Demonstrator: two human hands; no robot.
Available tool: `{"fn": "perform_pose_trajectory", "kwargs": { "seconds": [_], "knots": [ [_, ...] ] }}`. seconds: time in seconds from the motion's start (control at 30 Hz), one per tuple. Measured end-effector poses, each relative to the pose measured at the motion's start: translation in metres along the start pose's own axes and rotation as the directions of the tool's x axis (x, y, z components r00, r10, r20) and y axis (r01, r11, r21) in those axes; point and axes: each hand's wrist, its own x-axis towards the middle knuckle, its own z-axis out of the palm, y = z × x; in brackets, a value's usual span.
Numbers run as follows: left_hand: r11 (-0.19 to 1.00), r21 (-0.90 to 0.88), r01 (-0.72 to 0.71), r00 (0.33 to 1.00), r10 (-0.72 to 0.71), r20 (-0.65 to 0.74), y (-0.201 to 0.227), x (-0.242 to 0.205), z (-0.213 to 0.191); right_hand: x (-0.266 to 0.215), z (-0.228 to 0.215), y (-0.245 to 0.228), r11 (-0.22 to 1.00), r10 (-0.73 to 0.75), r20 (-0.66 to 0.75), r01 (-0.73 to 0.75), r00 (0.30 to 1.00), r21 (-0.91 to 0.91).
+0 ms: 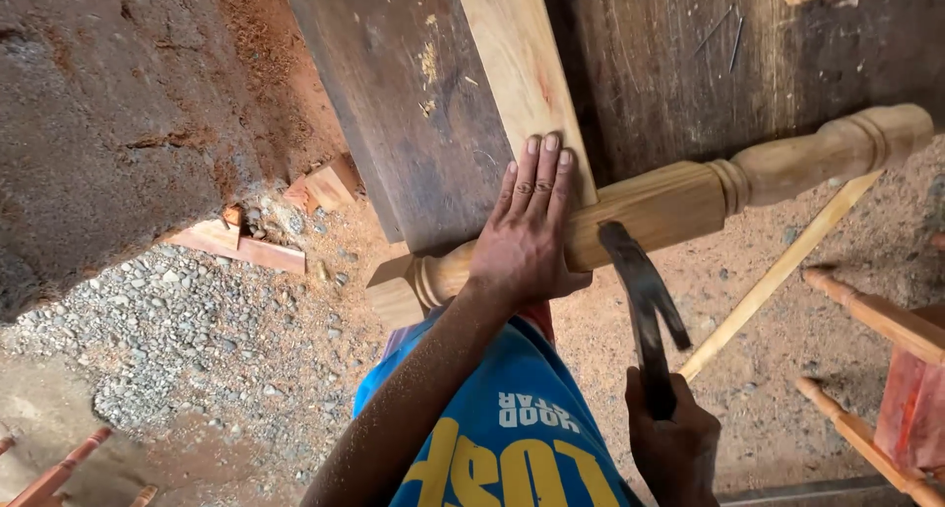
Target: The person holds a turned wooden chair stretcher against a plank on a workbench, positions nails on the wood, and hammers them in with a claw hammer, repositioning the piece to drive nails at different points along it.
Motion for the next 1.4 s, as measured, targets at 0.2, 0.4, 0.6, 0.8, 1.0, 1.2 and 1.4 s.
{"fn": "perform_pose_trajectory", "kwargs": {
  "seconds": [0.2, 0.4, 0.6, 0.8, 1.0, 1.2, 1.4],
  "knots": [
    [0.999, -0.021, -0.030, 1.000, 0.030, 0.005, 0.002, -0.001, -0.001, -0.004, -0.002, 0.014, 0.995, -0.058, -0.083, 0.064, 0.995, 0.077],
    [0.999, -0.046, -0.021, 0.998, 0.018, -0.060, -0.002, -0.002, 0.002, 0.008, -0.006, -0.003, 0.997, 0.066, 0.047, -0.063, 0.997, -0.052],
    [0.998, -0.040, -0.054, 0.990, 0.048, -0.130, -0.004, 0.003, 0.002, 0.013, -0.008, -0.003, 0.998, -0.066, -0.056, 0.066, 0.996, 0.001],
    [0.998, -0.053, -0.024, 0.996, 0.019, -0.081, -0.004, 0.001, 0.001, 0.011, 0.001, 0.014, 0.997, 0.015, 0.036, -0.012, 0.999, -0.078],
    [0.999, -0.043, -0.027, 0.998, 0.024, -0.066, -0.004, 0.003, -0.002, 0.009, -0.010, -0.010, 1.000, -0.019, -0.066, 0.018, 0.998, -0.012],
    [0.999, -0.045, -0.009, 0.998, 0.007, -0.058, -0.003, 0.001, -0.003, 0.013, -0.009, -0.011, 0.999, -0.051, 0.037, 0.052, 0.998, -0.017],
    [1.000, -0.021, -0.018, 0.999, 0.018, -0.028, -0.001, 0.002, -0.002, 0.030, 0.007, 0.108, 0.943, -0.138, 0.057, 0.114, 0.989, 0.314]
  ]
}}
